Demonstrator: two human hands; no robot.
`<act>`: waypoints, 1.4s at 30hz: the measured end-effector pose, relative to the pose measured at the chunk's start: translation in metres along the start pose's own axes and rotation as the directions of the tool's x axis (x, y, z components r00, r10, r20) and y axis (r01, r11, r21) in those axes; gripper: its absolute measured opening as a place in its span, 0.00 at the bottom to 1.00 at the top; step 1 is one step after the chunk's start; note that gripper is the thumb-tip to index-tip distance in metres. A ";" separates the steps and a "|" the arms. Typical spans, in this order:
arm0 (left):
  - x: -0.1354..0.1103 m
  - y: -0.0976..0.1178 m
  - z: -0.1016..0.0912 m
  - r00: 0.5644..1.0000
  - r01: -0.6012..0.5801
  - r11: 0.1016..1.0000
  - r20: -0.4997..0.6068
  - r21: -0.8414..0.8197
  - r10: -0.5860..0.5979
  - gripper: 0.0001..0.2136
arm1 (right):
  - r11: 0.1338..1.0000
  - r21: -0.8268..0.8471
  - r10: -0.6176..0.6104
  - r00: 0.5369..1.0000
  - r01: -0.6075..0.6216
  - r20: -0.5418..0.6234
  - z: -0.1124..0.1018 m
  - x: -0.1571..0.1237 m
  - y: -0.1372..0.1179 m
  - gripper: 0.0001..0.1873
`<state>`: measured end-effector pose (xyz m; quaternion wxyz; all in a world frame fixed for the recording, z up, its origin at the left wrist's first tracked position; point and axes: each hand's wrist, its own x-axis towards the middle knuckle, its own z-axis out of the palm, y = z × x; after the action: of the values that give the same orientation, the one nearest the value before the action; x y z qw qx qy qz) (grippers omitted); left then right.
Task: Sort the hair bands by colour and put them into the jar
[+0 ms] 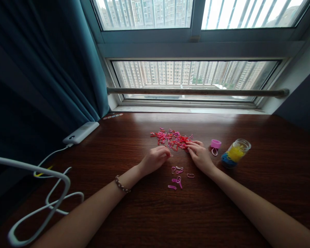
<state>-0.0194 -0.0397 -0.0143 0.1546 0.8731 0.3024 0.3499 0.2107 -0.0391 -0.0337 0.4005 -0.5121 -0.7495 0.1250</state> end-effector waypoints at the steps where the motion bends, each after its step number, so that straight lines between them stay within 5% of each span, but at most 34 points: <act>1: 0.000 0.004 0.001 0.998 -0.040 0.999 0.053 -0.006 0.041 0.05 | 1.000 -0.011 0.003 1.000 -0.003 0.008 0.001 0.000 0.001 0.14; 5: 0.000 0.012 0.002 0.977 -0.155 0.988 0.153 0.014 0.151 0.08 | 1.000 0.001 0.008 1.000 -0.008 -0.028 0.001 0.000 0.001 0.14; 9: -0.001 0.005 -0.002 0.985 -0.146 0.985 0.105 0.091 0.137 0.09 | 0.994 0.098 0.050 0.995 -0.041 -0.087 -0.004 0.001 -0.006 0.14; 14: 0.000 -0.018 -0.008 0.993 0.040 0.942 -0.119 0.333 0.000 0.08 | 0.976 0.210 0.095 0.984 -0.062 -0.151 -0.006 0.000 -0.010 0.12; 18: 0.001 -0.034 -0.008 0.975 0.190 0.894 -0.187 0.407 -0.122 0.10 | 0.949 0.294 0.164 0.973 -0.110 -0.164 -0.004 -0.002 -0.005 0.09; 34: 0.001 -0.038 -0.005 0.977 0.198 0.907 -0.150 0.372 -0.152 0.10 | 0.974 0.117 0.210 0.965 -0.193 -0.156 -0.003 0.000 0.001 0.14; 42: -0.003 -0.038 -0.002 0.988 0.140 0.908 0.000 0.395 -0.152 0.18 | 0.976 0.151 0.178 0.972 -0.156 -0.151 -0.004 0.000 -0.004 0.14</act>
<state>-0.0385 -0.0120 -0.0329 0.0064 0.8666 0.4284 0.2558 0.2109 -0.0415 -0.0292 0.4830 -0.5531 -0.6579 0.1673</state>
